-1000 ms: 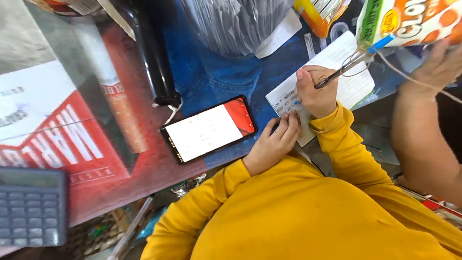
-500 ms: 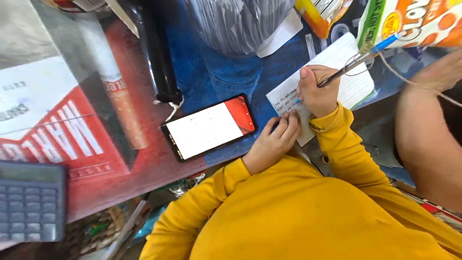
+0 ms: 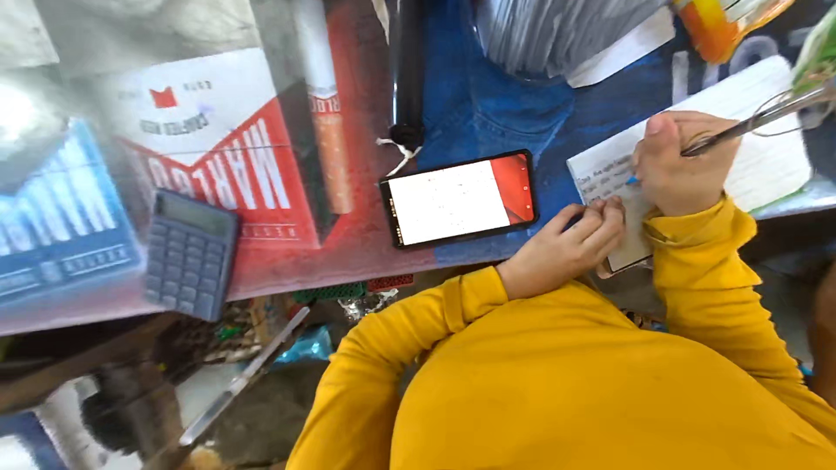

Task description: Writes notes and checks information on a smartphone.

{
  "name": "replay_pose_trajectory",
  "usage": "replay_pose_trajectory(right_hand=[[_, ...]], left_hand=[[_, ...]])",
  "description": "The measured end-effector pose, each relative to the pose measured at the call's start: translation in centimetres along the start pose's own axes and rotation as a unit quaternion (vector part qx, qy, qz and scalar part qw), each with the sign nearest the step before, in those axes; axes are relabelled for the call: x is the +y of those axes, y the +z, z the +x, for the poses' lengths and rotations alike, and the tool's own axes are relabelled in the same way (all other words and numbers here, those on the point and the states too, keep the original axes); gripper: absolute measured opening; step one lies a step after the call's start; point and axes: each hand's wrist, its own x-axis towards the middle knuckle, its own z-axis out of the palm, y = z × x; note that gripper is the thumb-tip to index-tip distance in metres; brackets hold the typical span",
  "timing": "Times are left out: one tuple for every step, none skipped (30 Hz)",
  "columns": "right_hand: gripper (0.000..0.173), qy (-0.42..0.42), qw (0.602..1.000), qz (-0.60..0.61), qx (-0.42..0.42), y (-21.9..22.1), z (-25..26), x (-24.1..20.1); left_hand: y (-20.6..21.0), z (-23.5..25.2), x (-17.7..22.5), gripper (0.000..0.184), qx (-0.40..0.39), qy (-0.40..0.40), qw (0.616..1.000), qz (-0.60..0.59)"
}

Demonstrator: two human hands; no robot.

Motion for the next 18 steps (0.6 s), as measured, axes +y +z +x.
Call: replay_pose_trajectory(right_hand=[[0.040,0.012,1.000,0.025,0.005,0.0,0.0,0.0],[0.040,0.039,0.997,0.069,0.011,-0.1,0.2,-0.1],[0.042,0.076,0.990,0.117,0.023,-0.3,0.4,-0.2],[0.046,0.103,0.979,0.168,0.045,-0.3,0.6,-0.3],[0.050,0.117,0.969,0.205,0.066,-0.3,0.9,-0.4],[0.052,0.119,0.964,0.225,0.075,-0.3,1.0,-0.6],[0.053,0.112,0.963,0.235,0.072,-0.2,1.1,-0.6],[0.053,0.101,0.965,0.234,0.057,-0.2,1.0,-0.6],[0.052,0.091,0.969,0.227,0.042,-0.2,0.9,-0.4],[0.050,0.081,0.973,0.216,0.028,-0.2,0.8,-0.2],[0.049,0.072,0.975,0.207,0.019,-0.2,0.7,0.0],[0.049,0.068,0.977,0.203,0.015,-0.3,0.7,0.1],[0.049,0.070,0.977,0.201,0.014,-0.3,0.6,0.1],[0.049,0.073,0.977,0.201,0.013,-0.3,0.7,0.1],[0.049,0.076,0.977,0.200,0.010,-0.4,0.7,0.0],[0.046,0.072,0.977,0.199,0.000,-0.4,0.7,0.0],[0.041,0.053,0.979,0.195,-0.023,-0.6,0.7,0.3],[0.031,0.015,0.980,0.187,-0.059,-0.9,0.8,0.8]], left_hand=[[0.0,0.0,-0.1,0.033,-0.003,0.001,1.000,-0.007],[-0.1,0.1,-0.2,0.033,-0.011,0.003,1.000,-0.013],[-0.2,0.1,-0.3,0.034,-0.023,0.005,1.000,-0.015],[-0.2,0.1,-0.3,0.035,-0.035,0.008,0.999,-0.014],[-0.1,0.0,-0.3,0.037,-0.045,0.011,0.999,-0.009],[0.1,0.0,-0.3,0.038,-0.049,0.013,0.999,-0.005],[0.2,-0.1,-0.2,0.039,-0.050,0.012,0.999,-0.006],[0.3,-0.1,-0.2,0.040,-0.055,0.012,0.998,-0.005],[0.3,-0.1,-0.1,0.044,-0.069,0.012,0.998,-0.003],[0.4,-0.1,-0.1,0.047,-0.087,0.011,0.996,0.003],[0.4,0.0,-0.1,0.050,-0.104,0.012,0.994,0.015],[0.3,0.1,0.0,0.053,-0.119,0.014,0.992,0.033],[0.2,0.2,0.1,0.055,-0.129,0.016,0.990,0.050],[0.1,0.2,0.1,0.056,-0.133,0.016,0.989,0.058],[0.1,0.2,0.1,0.056,-0.128,0.014,0.990,0.057],[0.1,0.2,0.1,0.057,-0.123,0.013,0.991,0.057],[0.0,0.2,0.1,0.058,-0.126,0.014,0.990,0.063],[0.0,0.1,0.1,0.058,-0.126,0.014,0.990,0.067]])
